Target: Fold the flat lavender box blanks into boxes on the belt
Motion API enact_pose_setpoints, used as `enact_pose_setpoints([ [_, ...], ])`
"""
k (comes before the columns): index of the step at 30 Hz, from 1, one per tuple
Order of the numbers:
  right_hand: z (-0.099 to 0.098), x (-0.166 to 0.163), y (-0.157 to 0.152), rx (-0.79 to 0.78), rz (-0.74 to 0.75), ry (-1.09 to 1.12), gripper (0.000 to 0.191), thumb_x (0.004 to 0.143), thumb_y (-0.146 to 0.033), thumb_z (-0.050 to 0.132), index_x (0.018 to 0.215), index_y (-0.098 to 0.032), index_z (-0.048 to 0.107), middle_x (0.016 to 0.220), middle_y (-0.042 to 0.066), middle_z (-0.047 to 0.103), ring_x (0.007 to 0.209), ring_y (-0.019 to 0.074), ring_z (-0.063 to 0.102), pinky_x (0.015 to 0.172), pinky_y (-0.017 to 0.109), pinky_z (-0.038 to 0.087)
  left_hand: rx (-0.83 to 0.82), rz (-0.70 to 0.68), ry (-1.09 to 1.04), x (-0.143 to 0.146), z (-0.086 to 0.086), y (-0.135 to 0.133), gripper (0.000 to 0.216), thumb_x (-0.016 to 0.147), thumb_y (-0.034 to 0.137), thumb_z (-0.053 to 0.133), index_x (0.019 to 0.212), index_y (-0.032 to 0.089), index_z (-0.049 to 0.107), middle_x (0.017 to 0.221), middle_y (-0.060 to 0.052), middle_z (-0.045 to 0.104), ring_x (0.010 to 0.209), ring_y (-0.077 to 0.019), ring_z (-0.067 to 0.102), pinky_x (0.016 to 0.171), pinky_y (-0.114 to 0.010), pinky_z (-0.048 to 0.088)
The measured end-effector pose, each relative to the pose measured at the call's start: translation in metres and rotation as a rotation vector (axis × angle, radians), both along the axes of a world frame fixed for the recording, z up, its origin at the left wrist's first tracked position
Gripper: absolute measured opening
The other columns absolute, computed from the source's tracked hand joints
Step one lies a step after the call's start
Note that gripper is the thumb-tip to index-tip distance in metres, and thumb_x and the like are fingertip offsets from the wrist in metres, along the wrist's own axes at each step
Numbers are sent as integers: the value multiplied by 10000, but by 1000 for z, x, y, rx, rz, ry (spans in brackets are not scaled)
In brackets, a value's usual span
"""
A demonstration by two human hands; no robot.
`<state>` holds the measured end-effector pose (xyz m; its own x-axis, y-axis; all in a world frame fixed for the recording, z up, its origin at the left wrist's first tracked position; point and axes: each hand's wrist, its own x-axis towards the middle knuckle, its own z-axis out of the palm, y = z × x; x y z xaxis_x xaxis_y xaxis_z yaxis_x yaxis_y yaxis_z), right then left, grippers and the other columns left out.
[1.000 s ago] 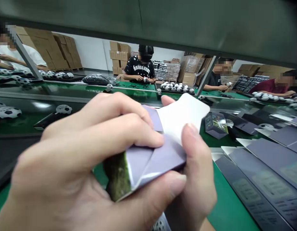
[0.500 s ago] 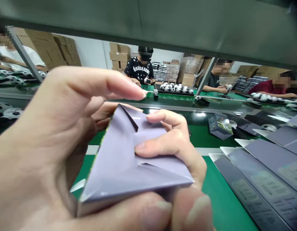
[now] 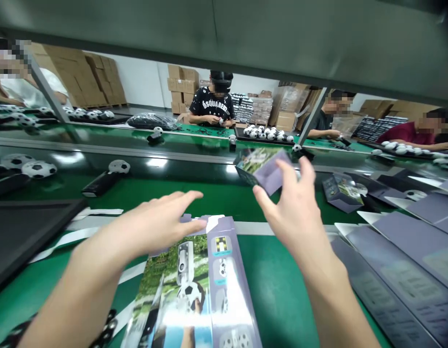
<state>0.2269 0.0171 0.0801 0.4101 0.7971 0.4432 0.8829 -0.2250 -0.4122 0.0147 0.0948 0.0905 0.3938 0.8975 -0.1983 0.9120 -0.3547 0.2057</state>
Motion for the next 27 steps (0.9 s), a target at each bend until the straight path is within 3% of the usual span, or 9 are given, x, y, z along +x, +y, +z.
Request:
enact_pose_setpoints([
  [4, -17, -13, 6, -489, 186, 27, 410, 923, -422, 493, 1122, -96, 640, 1109, 213, 669, 1028, 402, 659, 829, 560, 519, -152, 6, 124, 7, -29, 19, 593, 920, 496, 558, 1412, 199, 415, 1404, -146, 509, 1242, -304, 540, 1040, -559, 446],
  [8, -28, -34, 10, -657, 381, 60, 367, 907, -453, 538, 949, -121, 689, 950, 130, 731, 962, 273, 691, 865, 479, 528, -209, -107, 111, 14, -38, 21, 523, 921, 468, 572, 1364, 209, 471, 1410, -124, 503, 1256, -294, 524, 1058, -554, 433],
  [11, -29, -42, 10, -639, 419, 97, 374, 919, -439, 512, 972, -111, 683, 962, 156, 730, 967, 303, 686, 844, 487, 522, -202, -133, 83, 14, -37, 18, 577, 920, 492, 563, 1408, 218, 423, 1431, -130, 487, 1277, -302, 510, 1074, -566, 416],
  [15, -25, -41, 6, -531, 429, 187, 362, 908, -403, 497, 1000, -99, 672, 923, 201, 718, 954, 420, 669, 804, 557, 501, -116, -80, -3, 9, -25, 11, 661, 874, 515, 617, 1434, 229, 411, 1471, -148, 465, 1346, -345, 458, 1110, -606, 365],
  [17, -21, -40, 5, -420, 417, 229, 448, 898, -398, 510, 1254, -132, 563, 1151, 204, 665, 1059, 401, 642, 869, 563, 496, -6, -32, -118, 7, -15, 5, 738, 823, 557, 635, 1451, 253, 395, 1555, -165, 345, 1408, -410, 360, 1126, -649, 316],
  [20, -10, -41, 4, 14, 460, 526, 797, 884, -441, 550, 1511, -301, 79, 1514, 115, 391, 1212, 250, 586, 976, 417, 515, 251, 8, -416, 6, 5, -8, 836, 800, 638, 547, 1505, 329, 220, 1643, -60, 134, 1476, -385, 220, 1172, -603, 284],
  [21, -5, -41, 3, 199, 502, 722, 816, 870, -441, 582, 1497, -335, 71, 1500, 82, 419, 1176, 211, 613, 956, 366, 536, 333, 3, -526, 8, 11, -14, 835, 812, 651, 502, 1505, 368, 133, 1648, 4, 109, 1494, -326, 196, 1195, -537, 284],
  [24, 8, -46, -1, 530, 635, 1313, 442, 824, -395, 665, 1222, -272, 517, 1137, 30, 695, 959, 204, 706, 848, 332, 584, 442, -70, -861, 17, 22, -31, 775, 831, 575, 524, 1457, 452, 84, 1576, 117, 282, 1468, -182, 290, 1183, -349, 330],
  [27, 12, -51, -5, 471, 696, 1382, 337, 857, -520, 575, 976, -214, 651, 934, 41, 737, 931, 238, 715, 839, 364, 590, 438, -92, -1052, 26, 27, -47, 753, 809, 481, 629, 1439, 461, 218, 1435, 123, 481, 1368, -196, 461, 1105, -334, 444],
])
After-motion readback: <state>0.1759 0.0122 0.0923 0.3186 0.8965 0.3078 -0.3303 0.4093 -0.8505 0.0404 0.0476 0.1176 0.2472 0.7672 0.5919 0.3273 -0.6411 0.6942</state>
